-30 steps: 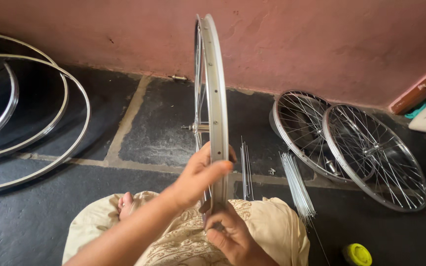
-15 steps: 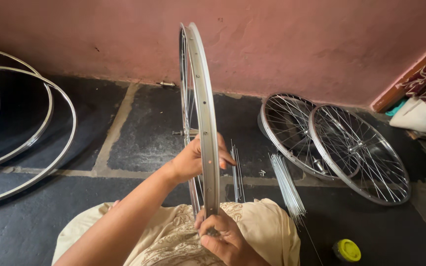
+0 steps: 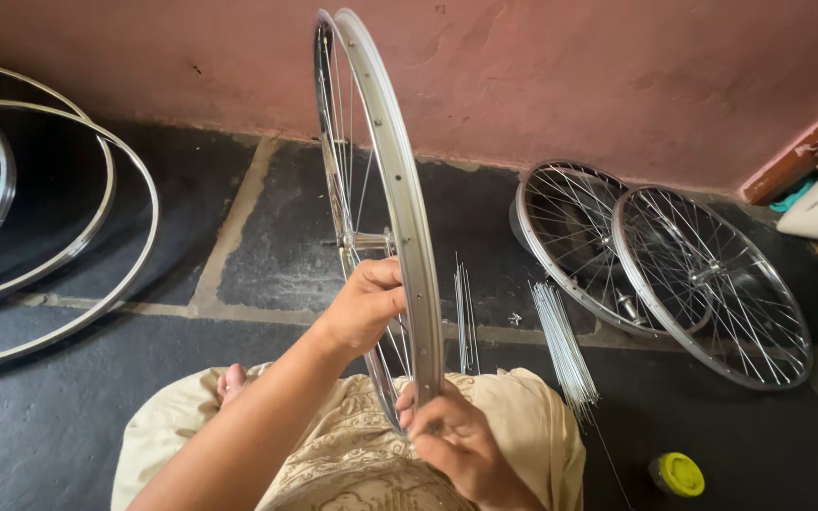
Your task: The person inserts metal spokes into the hub and rim of a bicycle wheel. They repeatedly rotate the wheel to access different spoke holes and continue adding spokes by hand.
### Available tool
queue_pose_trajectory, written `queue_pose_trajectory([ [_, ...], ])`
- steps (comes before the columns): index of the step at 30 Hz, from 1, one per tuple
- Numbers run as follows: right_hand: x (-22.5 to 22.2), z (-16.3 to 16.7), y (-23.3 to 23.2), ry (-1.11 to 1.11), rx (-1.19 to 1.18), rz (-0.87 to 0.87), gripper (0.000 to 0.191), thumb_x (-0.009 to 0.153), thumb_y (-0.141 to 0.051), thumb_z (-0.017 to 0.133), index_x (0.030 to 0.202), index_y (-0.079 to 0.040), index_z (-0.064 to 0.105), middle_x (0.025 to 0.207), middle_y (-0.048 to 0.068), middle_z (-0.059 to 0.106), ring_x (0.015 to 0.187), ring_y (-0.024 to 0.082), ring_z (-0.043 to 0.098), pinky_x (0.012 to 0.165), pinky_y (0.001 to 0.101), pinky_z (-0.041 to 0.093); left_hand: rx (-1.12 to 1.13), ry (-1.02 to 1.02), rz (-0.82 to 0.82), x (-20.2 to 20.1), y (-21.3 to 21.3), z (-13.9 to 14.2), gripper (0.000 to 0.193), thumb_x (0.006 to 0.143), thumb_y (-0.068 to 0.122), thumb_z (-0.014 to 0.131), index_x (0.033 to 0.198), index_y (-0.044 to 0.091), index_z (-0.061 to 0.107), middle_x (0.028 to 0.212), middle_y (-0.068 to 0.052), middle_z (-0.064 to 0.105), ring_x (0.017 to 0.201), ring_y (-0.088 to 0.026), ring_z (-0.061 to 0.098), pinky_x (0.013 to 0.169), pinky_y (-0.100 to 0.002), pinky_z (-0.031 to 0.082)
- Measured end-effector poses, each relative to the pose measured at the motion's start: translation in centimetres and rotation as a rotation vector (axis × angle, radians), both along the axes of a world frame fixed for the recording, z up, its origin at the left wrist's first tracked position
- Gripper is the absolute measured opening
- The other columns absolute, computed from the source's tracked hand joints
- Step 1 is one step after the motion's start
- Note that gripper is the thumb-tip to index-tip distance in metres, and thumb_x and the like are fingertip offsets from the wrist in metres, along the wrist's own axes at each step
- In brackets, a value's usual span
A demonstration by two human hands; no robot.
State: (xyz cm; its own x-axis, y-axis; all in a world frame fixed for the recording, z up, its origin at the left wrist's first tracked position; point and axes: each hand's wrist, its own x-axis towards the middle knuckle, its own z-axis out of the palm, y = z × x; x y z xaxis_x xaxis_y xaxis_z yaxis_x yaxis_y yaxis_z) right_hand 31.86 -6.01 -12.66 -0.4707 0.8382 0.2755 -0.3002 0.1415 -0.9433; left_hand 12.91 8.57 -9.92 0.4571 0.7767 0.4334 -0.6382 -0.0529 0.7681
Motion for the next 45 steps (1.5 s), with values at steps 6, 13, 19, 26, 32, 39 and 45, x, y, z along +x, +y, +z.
queue_pose_trajectory([
  [6,4.0,5.2,-0.3,-0.278,0.456,-0.594,0.011,0.084,-0.002,0.064,0.093,-0.003,0.069,0.127,0.023,0.067,0.113,0.023,0.069,0.098,0.0386,0.060,0.018,-0.015,0.011,0.1,-0.1,0.0,0.021,0.094,0.022,0.080,0.098,0.002,0.076,0.097,-0.001,0.066,0.088,-0.011,0.062,0.080,-0.029,0.050],
  [13,0.5,9.6,1.6,-0.095,0.500,-0.762,0.013,0.091,0.009,0.064,0.102,0.003,0.067,0.103,0.018,0.076,0.084,0.016,0.076,0.077,0.0275,0.065,-0.031,-0.092,0.024,1.4,-0.3,0.1,0.019,0.093,0.018,0.079,0.101,0.001,0.076,0.104,-0.004,0.069,0.093,-0.014,0.066,0.084,-0.030,0.053],
  [19,-3.0,12.7,3.5,-0.523,0.956,-0.933,0.022,0.087,0.005,0.073,0.107,-0.003,0.069,0.124,0.017,0.064,0.108,0.026,0.066,0.090,0.0358,0.059,-0.017,-0.091,0.017,1.4,-0.3,0.1,0.018,0.093,0.017,0.079,0.102,0.002,0.076,0.108,-0.004,0.069,0.099,-0.015,0.066,0.090,-0.031,0.054],
  [26,-4.4,13.0,4.2,-0.711,1.209,-1.049,0.029,0.085,0.004,0.078,0.112,-0.005,0.071,0.129,0.016,0.060,0.120,0.034,0.060,0.102,0.0444,0.051,-0.024,-0.135,0.001,1.5,-0.2,-0.7,0.020,0.094,0.018,0.079,0.104,0.001,0.076,0.111,-0.005,0.069,0.103,-0.016,0.065,0.094,-0.033,0.052],
  [32,-4.6,12.7,3.7,-0.760,1.230,-1.076,0.029,0.083,0.005,0.078,0.111,-0.001,0.070,0.126,0.018,0.062,0.112,0.033,0.063,0.095,0.0425,0.054,-0.004,-0.130,0.025,1.4,-0.3,-0.7,0.022,0.094,0.021,0.079,0.104,0.001,0.075,0.114,-0.006,0.070,0.107,-0.017,0.065,0.097,-0.035,0.052],
  [39,-4.8,12.2,3.9,-0.573,1.060,-1.002,0.027,0.088,0.009,0.077,0.112,0.001,0.071,0.126,0.018,0.063,0.105,0.024,0.070,0.084,0.0292,0.064,-0.035,-0.091,-0.004,1.0,-0.5,-0.4,0.025,0.095,0.021,0.078,0.108,0.000,0.075,0.115,-0.007,0.070,0.108,-0.018,0.066,0.098,-0.035,0.052],
  [45,-4.7,12.2,3.8,-0.657,1.178,-1.006,0.028,0.086,0.010,0.077,0.112,0.001,0.071,0.124,0.017,0.064,0.110,0.030,0.067,0.088,0.0327,0.062,-0.041,-0.078,0.016,0.9,-0.7,-0.4,0.025,0.093,0.020,0.080,0.107,0.000,0.076,0.115,-0.006,0.070,0.107,-0.018,0.066,0.097,-0.035,0.052],
])
